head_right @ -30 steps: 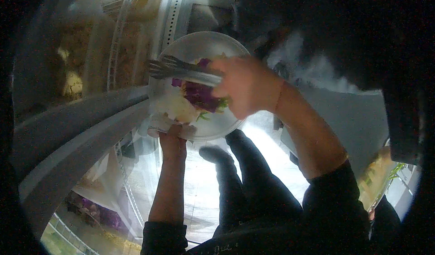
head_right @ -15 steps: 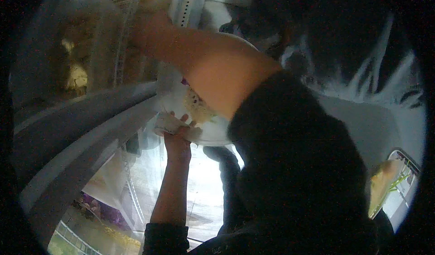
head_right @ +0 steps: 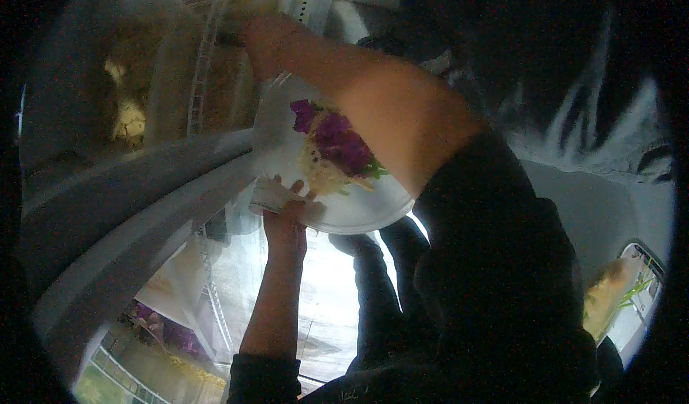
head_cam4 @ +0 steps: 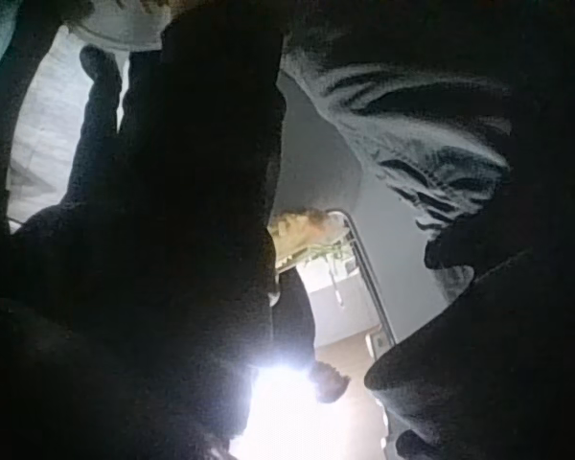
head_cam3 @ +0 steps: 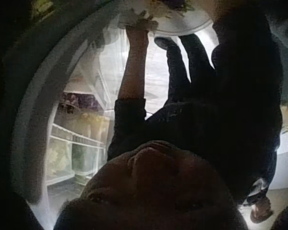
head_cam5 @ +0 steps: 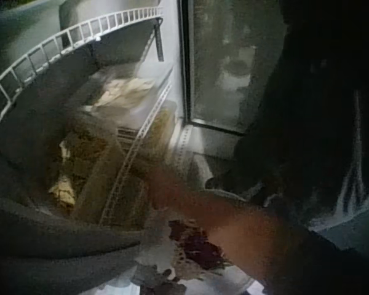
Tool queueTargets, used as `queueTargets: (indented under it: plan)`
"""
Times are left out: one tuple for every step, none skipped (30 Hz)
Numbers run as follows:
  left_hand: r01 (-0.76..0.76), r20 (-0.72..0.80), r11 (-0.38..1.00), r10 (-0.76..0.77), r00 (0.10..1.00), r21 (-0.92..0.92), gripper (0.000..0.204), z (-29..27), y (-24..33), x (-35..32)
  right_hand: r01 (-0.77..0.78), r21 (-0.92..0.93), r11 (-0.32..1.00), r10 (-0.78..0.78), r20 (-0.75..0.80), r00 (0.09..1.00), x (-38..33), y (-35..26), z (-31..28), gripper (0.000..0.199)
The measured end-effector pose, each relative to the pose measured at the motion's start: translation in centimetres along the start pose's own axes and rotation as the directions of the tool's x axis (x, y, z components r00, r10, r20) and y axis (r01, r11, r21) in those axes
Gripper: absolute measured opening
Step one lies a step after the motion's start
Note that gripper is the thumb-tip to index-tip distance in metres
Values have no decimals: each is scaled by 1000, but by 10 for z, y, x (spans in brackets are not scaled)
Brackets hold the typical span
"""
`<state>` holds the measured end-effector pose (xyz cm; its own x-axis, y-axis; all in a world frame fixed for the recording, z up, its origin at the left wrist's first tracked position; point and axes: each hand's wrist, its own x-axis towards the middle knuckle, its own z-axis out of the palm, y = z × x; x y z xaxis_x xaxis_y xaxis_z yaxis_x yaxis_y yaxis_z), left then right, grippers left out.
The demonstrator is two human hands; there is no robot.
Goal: The person assembles a salad by picking various ingredients from a refrigerated display case and placing them into a bowl. They use tongs to transfer items such as sliced vegetables, purple cabbage, bean sprouts, and fried pieces into the bowl while holding a receipt.
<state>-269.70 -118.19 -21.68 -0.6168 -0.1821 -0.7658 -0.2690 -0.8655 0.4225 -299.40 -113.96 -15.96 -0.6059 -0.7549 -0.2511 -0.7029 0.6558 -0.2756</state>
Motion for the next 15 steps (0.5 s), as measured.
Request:
queueTargets:
  plan:
    - [-17, 16, 999, 16, 1000, 29, 64, 0, 1, 0, -7, 50, 999, 10, -78, 997, -7, 3, 0, 23]
    - [-44, 25, 999, 43, 999, 18, 65, 1, 1, -1, 6, 90, 996, 5, -117, 993, -10, 6, 1, 23]
    - [-66, 45, 992, 62, 997, 107, 65, 2, 2, -2, -15, 141, 990, 27, -84, 996, -16, 9, 4, 23]
    - [-104, 54, 982, 97, 994, 155, 66, 2, -5, -4, -15, 184, 983, 18, -15, 1000, -21, 12, 7, 24]
    - [-131, 66, 972, 120, 991, 194, 66, 5, -8, -6, -60, 214, 975, 59, 12, 998, -31, 17, 10, 25]
    - [-136, 41, 967, 130, 991, 213, 67, 4, -12, -9, -65, 398, 915, 63, 19, 998, -40, 22, 15, 26]
    - [-129, 23, 967, 127, 992, 222, 68, 4, -12, -10, -104, 552, 827, 128, -5, 992, -60, 24, 22, 27]
    - [-134, 9, 967, 136, 991, 216, 69, 5, -13, -9, -169, 667, 725, 187, 44, 981, -82, 26, 27, 27]
    - [-142, 13, 962, 143, 990, 235, 70, 4, -11, -8, -228, 764, 604, 246, 94, 965, -105, 26, 29, 28]
    - [-157, 17, 957, 158, 987, 242, 71, 5, -9, -6, -157, 743, 651, 193, 38, 980, -133, 26, 29, 27]
    - [-181, 21, 954, 181, 983, 241, 72, 4, -5, -4, -37, 592, 805, 102, -77, 992, -160, 23, 26, 27]
    - [-160, 31, 957, 158, 987, 241, 72, 5, -4, -4, 84, 426, 901, -34, -124, 992, -187, 22, 21, 28]
    - [-149, 37, 961, 144, 989, 234, 72, 4, -1, -3, 207, 242, 948, -170, -168, 971, -213, 20, 15, 29]
    - [-134, 38, 963, 128, 991, 233, 72, 4, 1, -4, 132, 240, 962, -129, -27, 991, -231, 18, 8, 29]
    - [-141, 47, 964, 133, 990, 226, 72, 4, 2, -5, 138, 267, 954, -129, -49, 990, -247, 16, -1, 30]
